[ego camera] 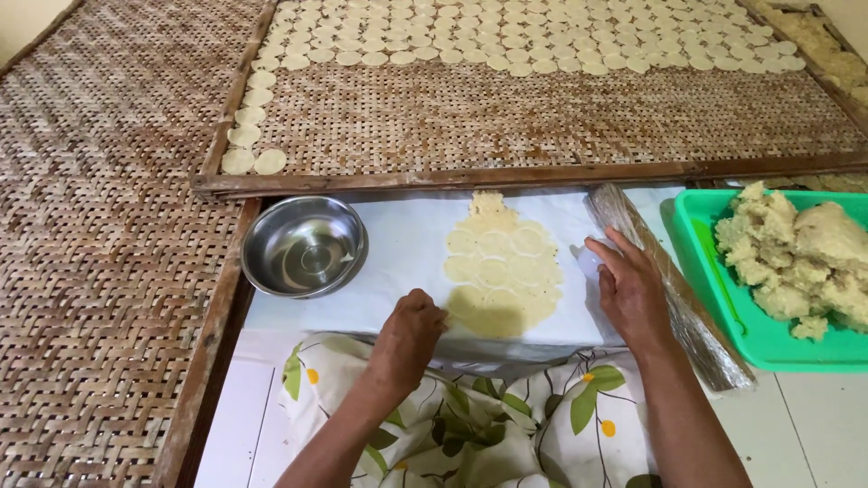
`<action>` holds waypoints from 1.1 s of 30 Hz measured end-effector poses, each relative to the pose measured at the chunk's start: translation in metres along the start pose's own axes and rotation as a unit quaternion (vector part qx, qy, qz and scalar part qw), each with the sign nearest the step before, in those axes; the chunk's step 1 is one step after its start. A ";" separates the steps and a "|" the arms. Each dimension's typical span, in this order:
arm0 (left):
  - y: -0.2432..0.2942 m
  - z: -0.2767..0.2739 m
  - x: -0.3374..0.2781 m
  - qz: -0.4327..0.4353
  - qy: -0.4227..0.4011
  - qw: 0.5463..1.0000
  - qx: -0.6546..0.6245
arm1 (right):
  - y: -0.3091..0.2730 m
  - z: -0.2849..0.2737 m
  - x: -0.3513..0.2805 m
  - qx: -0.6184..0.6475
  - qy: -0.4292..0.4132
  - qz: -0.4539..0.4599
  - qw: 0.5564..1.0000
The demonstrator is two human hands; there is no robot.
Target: Preparing and placing small dough discs onto a drying tray using a circular cutter.
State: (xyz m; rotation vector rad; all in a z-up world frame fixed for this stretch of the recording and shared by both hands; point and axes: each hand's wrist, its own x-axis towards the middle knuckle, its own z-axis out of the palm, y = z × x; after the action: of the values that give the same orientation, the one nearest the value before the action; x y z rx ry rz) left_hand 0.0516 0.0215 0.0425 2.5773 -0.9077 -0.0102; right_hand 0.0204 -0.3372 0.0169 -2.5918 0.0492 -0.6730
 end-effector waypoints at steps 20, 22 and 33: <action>0.010 -0.004 0.019 -0.054 0.033 0.956 -0.288 | -0.150 0.012 -0.009 0.393 -0.156 -0.079 0.903; 0.011 -0.008 0.019 -0.073 0.021 0.940 -0.334 | -0.154 0.010 -0.007 0.354 -0.133 -0.079 0.922; 0.011 0.004 0.024 -0.128 -0.067 0.921 -0.363 | -0.144 0.017 -0.024 0.314 -0.137 -0.015 0.939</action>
State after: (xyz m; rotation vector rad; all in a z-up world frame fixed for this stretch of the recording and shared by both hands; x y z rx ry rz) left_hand 0.0636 -0.0020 0.0455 1.9781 -0.4682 -0.5070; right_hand -0.0037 -0.1978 0.0560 -2.0376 -0.2555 -0.2636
